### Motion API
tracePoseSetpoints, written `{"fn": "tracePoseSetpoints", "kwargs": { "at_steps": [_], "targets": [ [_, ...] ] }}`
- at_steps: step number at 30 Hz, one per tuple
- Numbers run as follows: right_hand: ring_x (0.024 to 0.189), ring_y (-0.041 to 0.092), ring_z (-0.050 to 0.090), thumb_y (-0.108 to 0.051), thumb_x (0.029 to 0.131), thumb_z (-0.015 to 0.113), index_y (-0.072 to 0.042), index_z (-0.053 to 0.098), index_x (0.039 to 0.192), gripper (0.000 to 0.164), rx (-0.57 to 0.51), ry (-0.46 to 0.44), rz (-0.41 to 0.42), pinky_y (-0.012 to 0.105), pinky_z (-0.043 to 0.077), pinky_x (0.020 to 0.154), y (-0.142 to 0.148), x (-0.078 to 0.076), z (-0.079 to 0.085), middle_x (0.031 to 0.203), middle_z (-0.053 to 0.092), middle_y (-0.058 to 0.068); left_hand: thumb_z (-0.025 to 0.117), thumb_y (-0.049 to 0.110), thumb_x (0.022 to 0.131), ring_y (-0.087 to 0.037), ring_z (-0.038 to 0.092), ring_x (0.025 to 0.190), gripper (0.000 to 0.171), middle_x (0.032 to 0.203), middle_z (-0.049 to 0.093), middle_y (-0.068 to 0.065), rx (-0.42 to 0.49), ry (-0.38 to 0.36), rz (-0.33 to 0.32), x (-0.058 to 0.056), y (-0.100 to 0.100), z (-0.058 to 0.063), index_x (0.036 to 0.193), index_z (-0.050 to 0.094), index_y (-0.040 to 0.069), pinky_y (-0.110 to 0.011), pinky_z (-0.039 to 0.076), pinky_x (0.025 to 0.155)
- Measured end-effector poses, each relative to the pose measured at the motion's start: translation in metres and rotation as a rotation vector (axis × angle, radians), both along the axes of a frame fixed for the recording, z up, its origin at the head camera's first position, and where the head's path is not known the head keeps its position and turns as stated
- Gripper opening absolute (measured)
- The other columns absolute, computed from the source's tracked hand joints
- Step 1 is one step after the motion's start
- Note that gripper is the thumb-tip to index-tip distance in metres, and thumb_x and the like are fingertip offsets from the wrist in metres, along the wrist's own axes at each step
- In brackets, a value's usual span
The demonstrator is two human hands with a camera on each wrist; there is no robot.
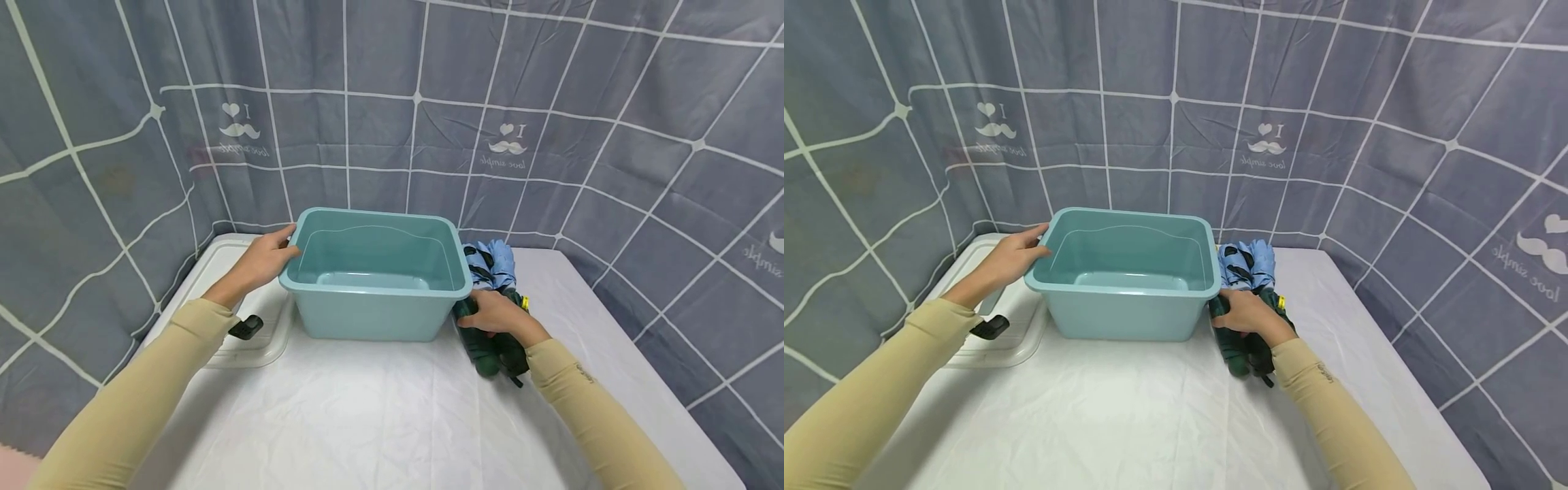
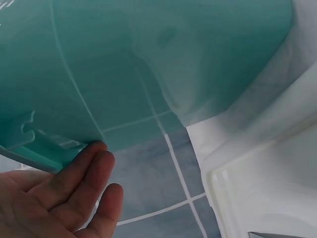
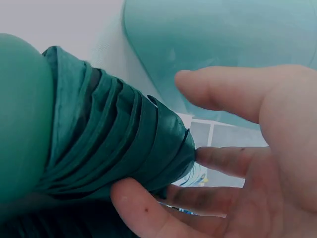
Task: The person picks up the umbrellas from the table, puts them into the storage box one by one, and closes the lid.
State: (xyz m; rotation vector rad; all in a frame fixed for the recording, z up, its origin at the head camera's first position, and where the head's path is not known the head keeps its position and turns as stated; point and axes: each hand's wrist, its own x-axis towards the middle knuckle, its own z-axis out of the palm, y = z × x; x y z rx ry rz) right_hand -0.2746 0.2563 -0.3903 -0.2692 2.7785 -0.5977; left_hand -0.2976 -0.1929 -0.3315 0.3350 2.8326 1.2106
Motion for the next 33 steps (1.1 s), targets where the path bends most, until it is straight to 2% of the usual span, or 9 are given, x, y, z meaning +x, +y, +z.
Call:
{"fn": "tracePoseSetpoints", "kwargs": {
  "at_steps": [7,16,22,28,33],
  "targets": [
    [0.073,0.021,0.065,-0.026,0.088,0.077,-0.011,0.044,0.152,0.073,0.002,-0.011,-0.014,0.037,0.057,0.057,-0.002,0.001,-0.001,0.146,0.051,0.024,0.042,0.023,0.102,-0.044,0.039,0.144,0.069,0.161,0.030,-0.025,-0.035,-0.001,-0.007,0.002,0.001,0.002,0.162,0.010,0.009,-0.058,0.038,0.112],
    [0.086,0.023,0.066,-0.023,0.086,0.080,-0.006,0.035,0.157,0.085,-0.004,-0.058,-0.045,0.034,0.058,0.058,-0.002,-0.001,-0.009,0.151,0.045,0.025,0.041,0.023,0.102,-0.045,0.041,0.142,0.070,0.159,0.031,-0.028,-0.079,-0.012,-0.023,0.006,0.000,0.005,0.162,0.009,0.006,-0.058,0.041,0.109],
    [0.091,0.025,0.067,-0.023,0.086,0.080,-0.006,0.034,0.157,0.086,-0.012,-0.065,-0.043,0.035,0.059,0.058,-0.004,-0.001,-0.010,0.148,0.048,0.025,0.040,0.022,0.102,-0.045,0.037,0.144,0.069,0.161,0.029,-0.028,-0.066,-0.007,-0.022,0.008,-0.002,0.005,0.162,0.009,0.006,-0.059,0.037,0.112],
    [0.084,0.025,0.067,-0.022,0.085,0.080,-0.007,0.035,0.156,0.086,0.012,-0.052,-0.051,0.034,0.057,0.052,-0.009,0.000,-0.007,0.146,0.051,0.026,0.039,0.026,0.105,-0.045,0.035,0.145,0.067,0.160,0.029,-0.028,-0.070,0.021,-0.001,0.008,-0.003,0.000,0.163,0.011,0.007,-0.059,0.034,0.114],
    [0.076,0.024,0.068,-0.021,0.085,0.080,-0.008,0.025,0.160,0.094,0.027,-0.073,-0.074,0.034,0.056,0.050,-0.010,-0.003,-0.010,0.145,0.049,0.029,0.041,0.030,0.104,-0.043,0.039,0.144,0.071,0.158,0.035,-0.027,-0.092,0.025,-0.005,0.006,-0.004,-0.002,0.164,0.006,0.013,-0.061,0.033,0.114]
  ]
}}
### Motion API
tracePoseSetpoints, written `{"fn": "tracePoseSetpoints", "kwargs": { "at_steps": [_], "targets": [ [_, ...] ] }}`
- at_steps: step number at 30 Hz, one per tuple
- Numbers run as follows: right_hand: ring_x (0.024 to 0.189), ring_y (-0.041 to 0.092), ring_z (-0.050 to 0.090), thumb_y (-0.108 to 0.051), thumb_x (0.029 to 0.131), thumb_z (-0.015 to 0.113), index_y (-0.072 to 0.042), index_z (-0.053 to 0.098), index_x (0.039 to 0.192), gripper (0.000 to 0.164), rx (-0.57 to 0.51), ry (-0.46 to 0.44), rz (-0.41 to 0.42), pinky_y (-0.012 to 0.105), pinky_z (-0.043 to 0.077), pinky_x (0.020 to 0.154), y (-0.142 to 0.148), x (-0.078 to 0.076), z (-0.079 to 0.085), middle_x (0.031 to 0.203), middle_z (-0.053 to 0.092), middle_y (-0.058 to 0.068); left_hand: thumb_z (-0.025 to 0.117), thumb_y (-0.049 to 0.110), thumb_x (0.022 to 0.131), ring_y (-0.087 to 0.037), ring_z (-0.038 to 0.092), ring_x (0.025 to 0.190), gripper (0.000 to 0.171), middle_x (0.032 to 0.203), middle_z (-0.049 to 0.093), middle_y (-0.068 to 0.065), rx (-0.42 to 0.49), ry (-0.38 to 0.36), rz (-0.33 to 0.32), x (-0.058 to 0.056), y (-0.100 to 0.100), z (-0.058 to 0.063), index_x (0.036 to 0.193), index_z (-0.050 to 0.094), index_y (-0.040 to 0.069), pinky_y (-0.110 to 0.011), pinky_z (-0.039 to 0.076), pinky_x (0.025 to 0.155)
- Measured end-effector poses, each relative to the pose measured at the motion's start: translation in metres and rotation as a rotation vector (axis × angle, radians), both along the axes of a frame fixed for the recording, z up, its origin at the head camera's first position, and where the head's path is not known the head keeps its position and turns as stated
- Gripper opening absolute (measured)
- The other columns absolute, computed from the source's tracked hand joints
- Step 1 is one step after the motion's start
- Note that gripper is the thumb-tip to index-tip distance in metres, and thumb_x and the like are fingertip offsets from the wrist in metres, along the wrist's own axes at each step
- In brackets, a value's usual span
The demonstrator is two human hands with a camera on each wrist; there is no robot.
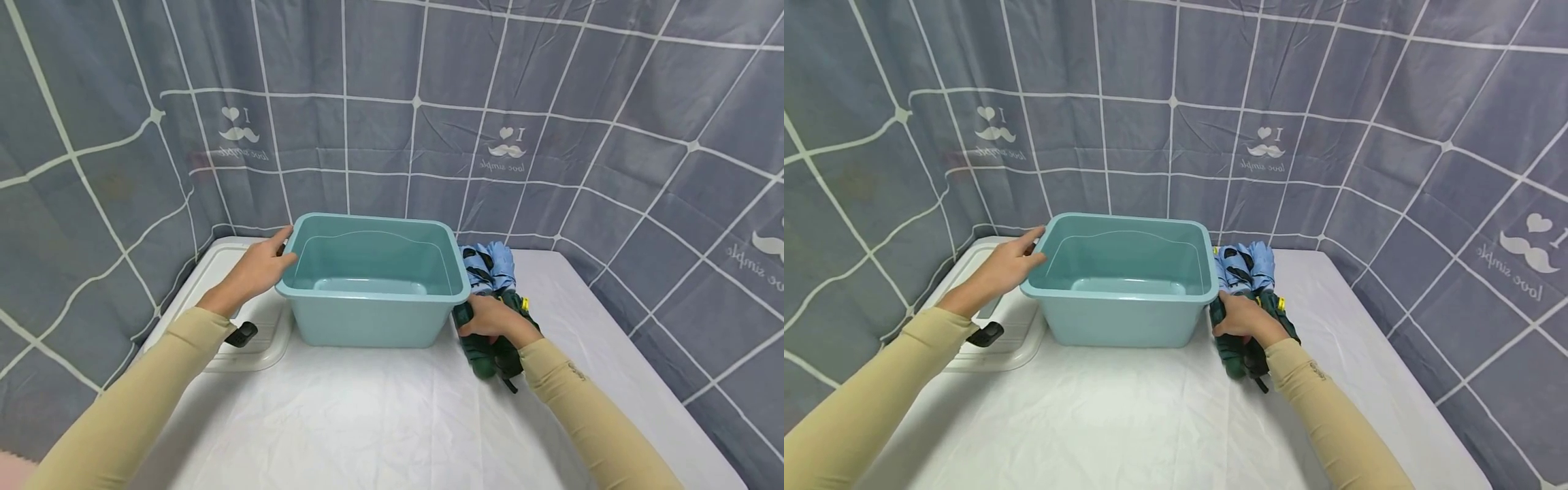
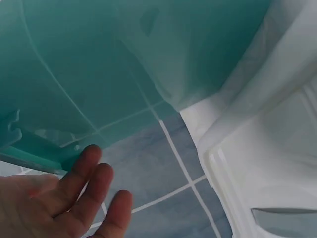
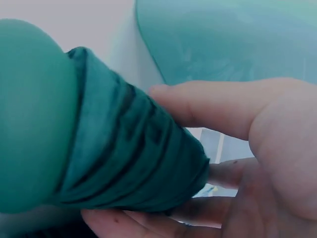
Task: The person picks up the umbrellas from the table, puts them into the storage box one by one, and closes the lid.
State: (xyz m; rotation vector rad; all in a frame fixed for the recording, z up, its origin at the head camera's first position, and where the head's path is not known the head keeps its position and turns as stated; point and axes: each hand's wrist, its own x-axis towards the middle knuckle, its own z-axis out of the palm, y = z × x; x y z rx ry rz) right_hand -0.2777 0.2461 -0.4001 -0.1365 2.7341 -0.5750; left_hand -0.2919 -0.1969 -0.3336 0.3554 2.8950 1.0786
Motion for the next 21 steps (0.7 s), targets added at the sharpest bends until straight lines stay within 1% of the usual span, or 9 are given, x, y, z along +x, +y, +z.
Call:
{"fn": "tracePoseSetpoints", "kwargs": {
  "at_steps": [2,5,7,11,13,16,21],
  "targets": [
    [0.076,0.023,0.068,-0.020,0.085,0.080,-0.009,0.023,0.161,0.096,0.001,0.002,-0.005,0.034,0.056,0.050,0.000,-0.001,-0.002,0.145,0.049,0.029,0.042,0.033,0.104,-0.043,0.037,0.145,0.074,0.160,0.032,-0.026,-0.018,-0.005,-0.011,-0.001,0.000,0.001,0.164,0.003,0.016,-0.062,0.031,0.114],
    [0.077,0.023,0.067,-0.018,0.085,0.079,-0.009,0.024,0.160,0.094,-0.009,0.014,-0.016,0.034,0.056,0.050,0.001,-0.002,-0.004,0.145,0.050,0.028,0.042,0.035,0.104,-0.043,0.032,0.148,0.075,0.164,0.026,-0.023,-0.039,-0.027,-0.024,-0.001,0.000,0.004,0.164,-0.001,0.020,-0.063,0.027,0.115],
    [0.075,0.023,0.067,-0.016,0.085,0.079,-0.007,0.026,0.159,0.091,-0.017,0.032,-0.014,0.033,0.056,0.049,0.001,-0.001,-0.006,0.143,0.051,0.028,0.043,0.033,0.103,-0.043,0.031,0.148,0.075,0.164,0.024,-0.023,-0.061,-0.020,-0.037,0.000,0.001,0.006,0.164,0.000,0.019,-0.063,0.027,0.116],
    [0.069,0.022,0.066,-0.013,0.085,0.077,-0.004,0.031,0.156,0.085,-0.037,0.067,-0.006,0.034,0.055,0.048,0.003,0.001,-0.007,0.136,0.056,0.029,0.044,0.027,0.102,-0.044,0.032,0.146,0.072,0.159,0.032,-0.030,-0.113,0.038,-0.054,0.001,0.001,0.010,0.163,0.009,0.011,-0.063,0.029,0.113],
    [0.066,0.022,0.066,-0.013,0.085,0.077,-0.004,0.032,0.155,0.084,-0.053,0.078,-0.002,0.034,0.055,0.048,0.004,0.003,-0.007,0.135,0.056,0.029,0.044,0.026,0.101,-0.044,0.031,0.145,0.071,0.156,0.035,-0.032,-0.137,0.060,-0.054,0.003,0.001,0.011,0.163,0.013,0.008,-0.064,0.029,0.112],
    [0.063,0.021,0.065,-0.014,0.085,0.076,-0.003,0.034,0.154,0.082,-0.078,0.084,-0.007,0.036,0.055,0.050,0.004,0.005,-0.008,0.137,0.055,0.029,0.043,0.027,0.101,-0.044,0.029,0.144,0.070,0.155,0.036,-0.031,-0.139,0.049,-0.044,0.005,0.001,0.011,0.162,0.015,0.009,-0.065,0.027,0.112],
    [0.062,0.021,0.066,-0.016,0.084,0.076,-0.003,0.040,0.151,0.077,-0.129,0.086,-0.031,0.037,0.056,0.052,0.006,0.007,-0.007,0.136,0.056,0.027,0.044,0.028,0.100,-0.044,0.029,0.145,0.071,0.156,0.037,-0.029,-0.148,0.043,-0.036,0.007,0.000,0.010,0.162,0.015,0.009,-0.066,0.028,0.111]
  ]
}}
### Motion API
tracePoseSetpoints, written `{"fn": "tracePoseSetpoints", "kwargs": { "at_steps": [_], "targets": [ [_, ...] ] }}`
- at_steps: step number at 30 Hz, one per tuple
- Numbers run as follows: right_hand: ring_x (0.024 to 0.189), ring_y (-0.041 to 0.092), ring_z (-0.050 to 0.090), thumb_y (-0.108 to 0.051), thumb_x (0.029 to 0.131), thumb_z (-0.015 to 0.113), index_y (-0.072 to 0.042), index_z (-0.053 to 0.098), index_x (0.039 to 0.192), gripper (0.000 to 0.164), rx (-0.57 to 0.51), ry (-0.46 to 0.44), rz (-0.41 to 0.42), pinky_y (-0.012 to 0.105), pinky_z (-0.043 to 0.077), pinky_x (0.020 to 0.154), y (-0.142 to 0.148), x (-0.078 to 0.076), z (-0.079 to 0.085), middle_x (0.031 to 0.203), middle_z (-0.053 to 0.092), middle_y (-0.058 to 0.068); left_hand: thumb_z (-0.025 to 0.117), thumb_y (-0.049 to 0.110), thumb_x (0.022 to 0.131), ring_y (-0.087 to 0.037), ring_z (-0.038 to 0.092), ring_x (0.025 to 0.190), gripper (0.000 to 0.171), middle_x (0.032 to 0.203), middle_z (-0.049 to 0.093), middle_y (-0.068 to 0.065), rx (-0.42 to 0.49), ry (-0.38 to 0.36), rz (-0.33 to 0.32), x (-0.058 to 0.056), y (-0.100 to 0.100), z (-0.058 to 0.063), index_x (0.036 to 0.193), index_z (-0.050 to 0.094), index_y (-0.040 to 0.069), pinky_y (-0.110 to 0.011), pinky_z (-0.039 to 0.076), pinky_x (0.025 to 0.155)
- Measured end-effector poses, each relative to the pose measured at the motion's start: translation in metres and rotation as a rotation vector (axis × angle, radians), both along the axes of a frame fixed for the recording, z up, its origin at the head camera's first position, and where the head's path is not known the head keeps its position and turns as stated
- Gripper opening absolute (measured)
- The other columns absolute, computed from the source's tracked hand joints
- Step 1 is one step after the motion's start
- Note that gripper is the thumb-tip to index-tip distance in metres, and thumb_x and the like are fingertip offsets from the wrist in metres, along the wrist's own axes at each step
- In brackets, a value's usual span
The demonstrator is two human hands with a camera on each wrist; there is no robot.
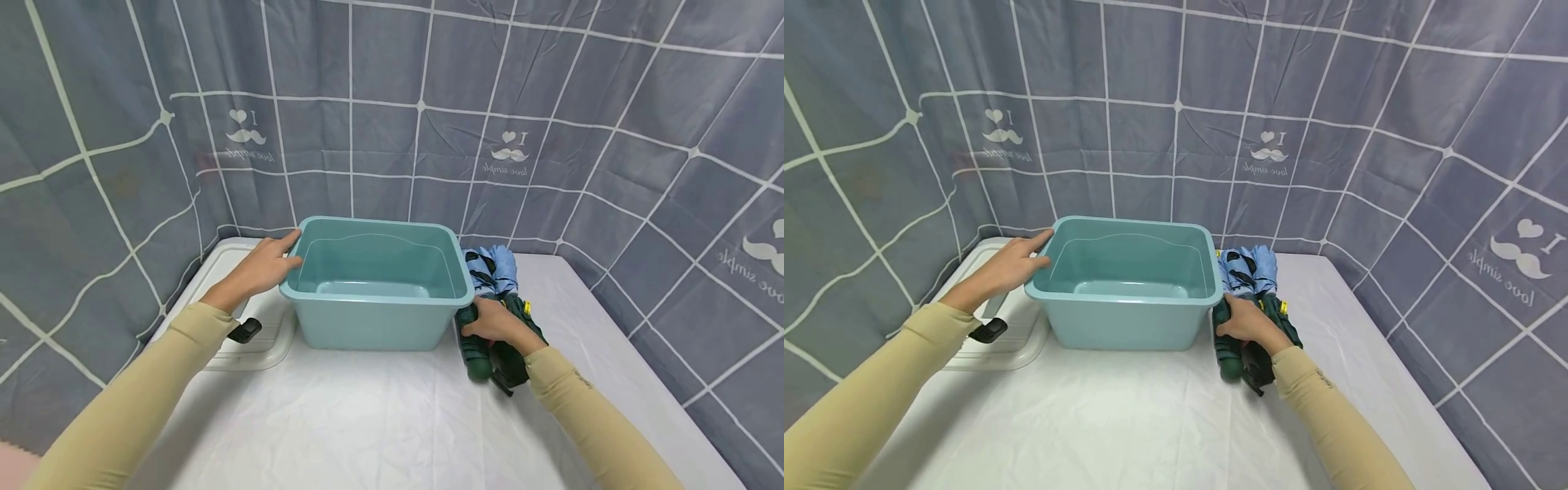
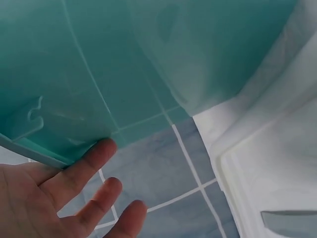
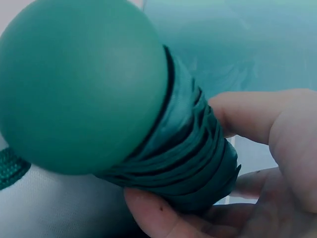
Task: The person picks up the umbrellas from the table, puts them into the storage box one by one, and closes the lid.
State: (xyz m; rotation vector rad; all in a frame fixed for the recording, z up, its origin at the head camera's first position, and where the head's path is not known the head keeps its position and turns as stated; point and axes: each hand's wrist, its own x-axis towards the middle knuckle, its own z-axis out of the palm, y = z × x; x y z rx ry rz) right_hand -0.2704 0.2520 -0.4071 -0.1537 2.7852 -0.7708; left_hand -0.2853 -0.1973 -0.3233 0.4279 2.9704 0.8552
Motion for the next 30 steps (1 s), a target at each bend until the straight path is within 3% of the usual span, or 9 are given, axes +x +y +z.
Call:
{"fn": "tracePoseSetpoints", "kwargs": {
  "at_steps": [4,9,14,19,23,27,30],
  "targets": [
    [0.068,0.021,0.067,-0.016,0.084,0.076,-0.006,0.038,0.154,0.080,-0.054,-0.002,-0.007,0.038,0.056,0.053,0.004,-0.001,0.002,0.140,0.054,0.027,0.045,0.033,0.100,-0.045,0.034,0.142,0.072,0.154,0.040,-0.029,-0.060,0.010,0.013,0.000,0.001,0.002,0.162,0.017,0.009,-0.067,0.034,0.106],
    [0.063,0.022,0.067,-0.017,0.085,0.075,-0.006,0.022,0.161,0.093,-0.090,0.002,-0.008,0.041,0.057,0.053,0.008,-0.002,0.012,0.144,0.051,0.030,0.045,0.046,0.101,-0.048,0.037,0.141,0.074,0.152,0.045,-0.025,-0.148,0.041,0.039,-0.002,0.001,0.005,0.162,0.022,0.011,-0.070,0.037,0.102],
    [0.054,0.022,0.065,-0.018,0.085,0.073,-0.003,0.018,0.161,0.095,-0.110,0.016,-0.008,0.044,0.057,0.055,0.013,0.000,0.022,0.135,0.057,0.032,0.044,0.056,0.100,-0.048,0.033,0.144,0.080,0.158,0.039,-0.021,-0.167,0.037,0.043,-0.006,0.000,0.004,0.163,0.020,0.013,-0.071,0.035,0.104],
    [0.061,0.020,0.065,-0.018,0.087,0.072,-0.003,0.018,0.161,0.094,-0.130,0.032,0.005,0.042,0.057,0.055,0.018,-0.001,0.029,0.139,0.053,0.032,0.038,0.062,0.100,-0.046,0.039,0.142,0.083,0.159,0.038,-0.020,-0.158,0.013,0.039,-0.008,0.000,0.006,0.163,0.016,0.014,-0.069,0.040,0.100],
    [0.063,0.020,0.064,-0.019,0.088,0.072,-0.005,0.017,0.162,0.094,-0.148,0.029,-0.008,0.044,0.058,0.060,0.022,0.000,0.038,0.138,0.053,0.032,0.036,0.060,0.101,-0.046,0.036,0.144,0.080,0.160,0.036,-0.019,-0.167,0.023,0.050,-0.006,0.005,0.006,0.164,0.015,0.016,-0.070,0.040,0.101],
    [0.057,0.020,0.062,-0.021,0.087,0.072,-0.008,0.016,0.163,0.094,-0.141,0.030,-0.015,0.045,0.058,0.064,0.024,0.002,0.050,0.116,0.062,0.031,0.035,0.055,0.101,-0.046,0.034,0.145,0.077,0.160,0.036,-0.019,-0.178,0.039,0.069,-0.004,0.008,0.005,0.164,0.014,0.017,-0.070,0.040,0.099],
    [0.053,0.021,0.060,-0.022,0.087,0.072,-0.009,0.017,0.163,0.094,-0.118,0.047,-0.010,0.044,0.058,0.065,0.026,0.001,0.060,0.094,0.062,0.021,0.036,0.054,0.100,-0.046,0.032,0.146,0.077,0.160,0.036,-0.020,-0.188,0.033,0.081,-0.005,0.008,0.004,0.164,0.012,0.017,-0.070,0.039,0.100]
  ]
}}
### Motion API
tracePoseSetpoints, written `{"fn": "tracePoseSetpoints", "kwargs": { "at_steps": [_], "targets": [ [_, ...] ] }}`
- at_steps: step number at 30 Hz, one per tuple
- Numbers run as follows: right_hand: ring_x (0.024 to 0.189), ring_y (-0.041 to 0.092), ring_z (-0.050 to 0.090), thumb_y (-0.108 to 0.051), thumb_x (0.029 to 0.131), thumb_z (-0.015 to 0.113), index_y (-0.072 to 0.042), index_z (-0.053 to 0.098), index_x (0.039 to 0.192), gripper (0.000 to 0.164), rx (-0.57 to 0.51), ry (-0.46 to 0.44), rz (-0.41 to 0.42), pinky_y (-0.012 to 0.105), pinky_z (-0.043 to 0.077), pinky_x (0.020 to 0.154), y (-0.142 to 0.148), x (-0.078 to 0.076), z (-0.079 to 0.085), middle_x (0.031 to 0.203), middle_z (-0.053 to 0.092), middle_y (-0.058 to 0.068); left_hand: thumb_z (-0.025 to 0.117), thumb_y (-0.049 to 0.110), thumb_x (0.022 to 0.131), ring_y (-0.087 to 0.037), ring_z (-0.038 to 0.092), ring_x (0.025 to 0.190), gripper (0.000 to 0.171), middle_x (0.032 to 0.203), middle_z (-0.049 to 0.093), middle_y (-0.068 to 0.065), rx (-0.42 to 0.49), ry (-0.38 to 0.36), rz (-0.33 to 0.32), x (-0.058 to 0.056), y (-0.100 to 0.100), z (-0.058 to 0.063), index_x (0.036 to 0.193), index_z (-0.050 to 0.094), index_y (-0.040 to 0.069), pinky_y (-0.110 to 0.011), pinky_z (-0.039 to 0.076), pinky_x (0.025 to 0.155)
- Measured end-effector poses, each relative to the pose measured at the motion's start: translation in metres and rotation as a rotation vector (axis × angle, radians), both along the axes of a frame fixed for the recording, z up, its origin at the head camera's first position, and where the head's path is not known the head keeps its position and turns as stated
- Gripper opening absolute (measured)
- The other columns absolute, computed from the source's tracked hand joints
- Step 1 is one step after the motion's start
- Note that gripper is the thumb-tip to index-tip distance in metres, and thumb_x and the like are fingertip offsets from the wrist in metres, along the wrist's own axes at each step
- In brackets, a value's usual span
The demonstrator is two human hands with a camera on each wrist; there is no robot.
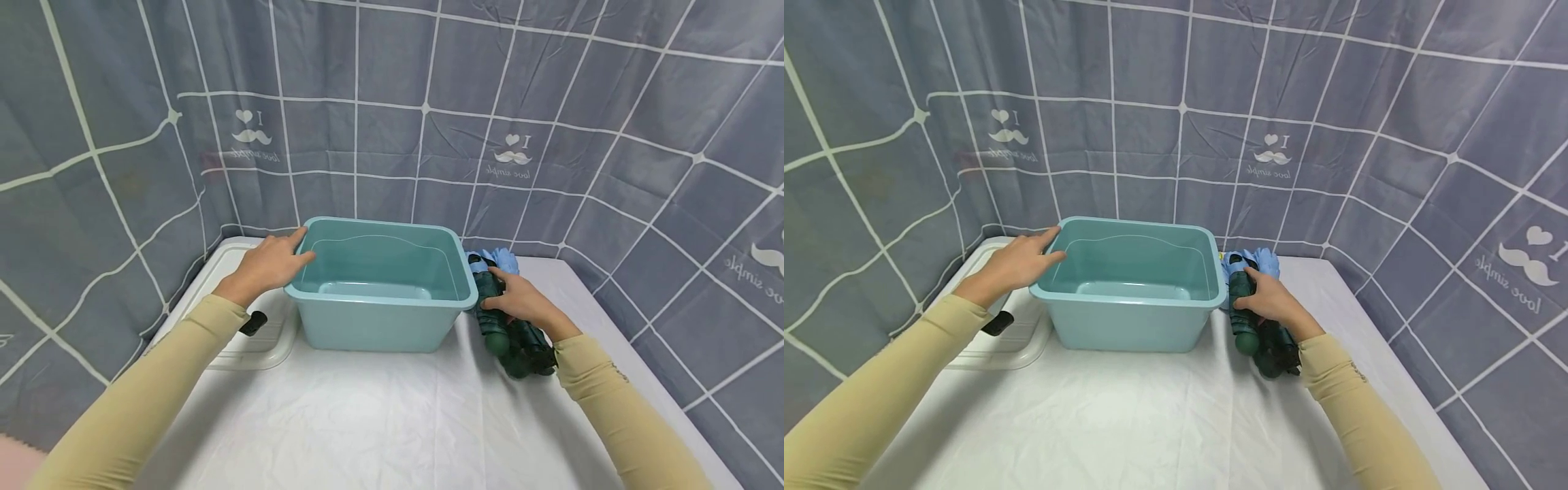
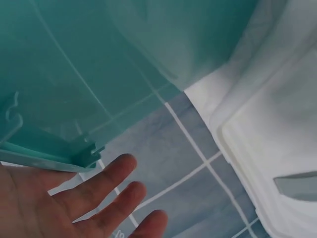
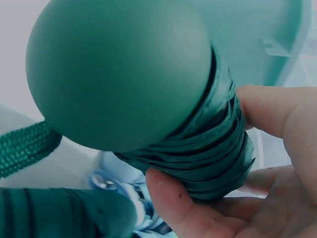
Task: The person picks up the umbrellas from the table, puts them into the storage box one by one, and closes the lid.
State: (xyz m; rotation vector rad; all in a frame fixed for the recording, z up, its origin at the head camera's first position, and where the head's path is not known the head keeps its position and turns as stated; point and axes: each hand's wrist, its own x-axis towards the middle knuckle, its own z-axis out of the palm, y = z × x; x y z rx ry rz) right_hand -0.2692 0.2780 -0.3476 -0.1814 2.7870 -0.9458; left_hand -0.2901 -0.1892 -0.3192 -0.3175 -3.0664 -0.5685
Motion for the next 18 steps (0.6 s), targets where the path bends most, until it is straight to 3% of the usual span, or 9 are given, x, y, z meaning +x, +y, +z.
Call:
{"fn": "tracePoseSetpoints", "kwargs": {
  "at_steps": [3,6,13,18],
  "targets": [
    [0.053,0.022,0.060,-0.022,0.088,0.072,-0.008,0.017,0.163,0.094,0.011,0.012,0.006,0.043,0.058,0.065,0.003,-0.003,0.009,0.089,0.057,0.014,0.037,0.053,0.100,-0.047,0.031,0.146,0.078,0.160,0.036,-0.019,-0.015,-0.017,0.012,-0.001,0.000,0.000,0.164,0.010,0.019,-0.070,0.039,0.099],
    [0.053,0.021,0.060,-0.022,0.088,0.072,-0.009,0.016,0.163,0.094,0.008,0.013,0.006,0.041,0.057,0.066,0.005,-0.007,0.019,0.091,0.055,0.015,0.037,0.053,0.100,-0.047,0.032,0.145,0.079,0.160,0.036,-0.019,-0.031,-0.037,0.017,-0.002,0.000,-0.001,0.164,0.006,0.020,-0.069,0.041,0.097],
    [0.061,0.018,0.062,-0.021,0.089,0.071,-0.009,0.016,0.163,0.093,-0.017,0.021,0.000,0.042,0.059,0.064,0.004,-0.016,0.042,0.113,0.056,0.024,0.038,0.054,0.100,-0.045,0.040,0.141,0.079,0.158,0.040,-0.021,-0.051,-0.046,0.018,-0.002,0.000,-0.001,0.164,0.004,0.022,-0.065,0.045,0.090],
    [0.079,0.023,0.067,-0.019,0.091,0.070,-0.009,0.012,0.163,0.093,-0.042,0.013,0.018,0.037,0.059,0.064,0.002,-0.020,0.060,0.135,0.050,0.032,0.039,0.054,0.099,-0.044,0.040,0.142,0.080,0.157,0.040,-0.021,-0.058,-0.040,0.018,-0.001,-0.001,-0.001,0.164,0.005,0.023,-0.065,0.045,0.090]
  ]
}}
